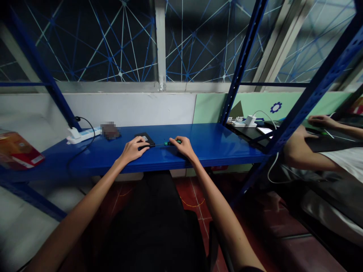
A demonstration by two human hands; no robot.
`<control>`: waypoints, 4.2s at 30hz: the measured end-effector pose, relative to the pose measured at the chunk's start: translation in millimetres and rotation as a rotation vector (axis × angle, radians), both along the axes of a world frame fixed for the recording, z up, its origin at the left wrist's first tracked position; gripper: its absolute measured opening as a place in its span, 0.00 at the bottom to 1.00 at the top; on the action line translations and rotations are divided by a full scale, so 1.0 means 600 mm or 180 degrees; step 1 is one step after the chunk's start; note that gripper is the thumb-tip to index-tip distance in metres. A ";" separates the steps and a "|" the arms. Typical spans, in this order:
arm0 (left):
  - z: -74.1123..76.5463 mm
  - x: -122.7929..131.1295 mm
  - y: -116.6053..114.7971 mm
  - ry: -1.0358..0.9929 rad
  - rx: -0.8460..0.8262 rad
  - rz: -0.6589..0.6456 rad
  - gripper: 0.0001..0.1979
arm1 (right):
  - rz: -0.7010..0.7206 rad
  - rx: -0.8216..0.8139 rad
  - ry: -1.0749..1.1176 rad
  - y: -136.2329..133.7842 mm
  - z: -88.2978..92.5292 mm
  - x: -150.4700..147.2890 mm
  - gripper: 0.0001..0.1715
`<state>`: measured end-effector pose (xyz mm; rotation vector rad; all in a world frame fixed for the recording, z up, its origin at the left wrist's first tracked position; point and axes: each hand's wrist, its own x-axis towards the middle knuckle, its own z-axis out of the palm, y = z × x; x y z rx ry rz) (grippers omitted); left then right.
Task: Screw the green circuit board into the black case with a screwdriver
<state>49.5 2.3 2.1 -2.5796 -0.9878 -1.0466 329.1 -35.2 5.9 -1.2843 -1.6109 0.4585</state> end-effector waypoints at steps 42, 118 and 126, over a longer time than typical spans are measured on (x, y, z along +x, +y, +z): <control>-0.002 0.001 -0.001 0.0099 0.0398 -0.0180 0.09 | 0.0063 0.0092 0.0022 0.003 -0.003 0.002 0.30; -0.013 -0.005 0.010 0.0885 -0.0335 0.1253 0.32 | -0.0753 0.0635 -0.0488 0.001 -0.001 0.009 0.30; -0.016 -0.005 0.007 0.0637 0.0150 0.1250 0.32 | -0.0779 0.0640 -0.0479 0.000 -0.001 0.009 0.30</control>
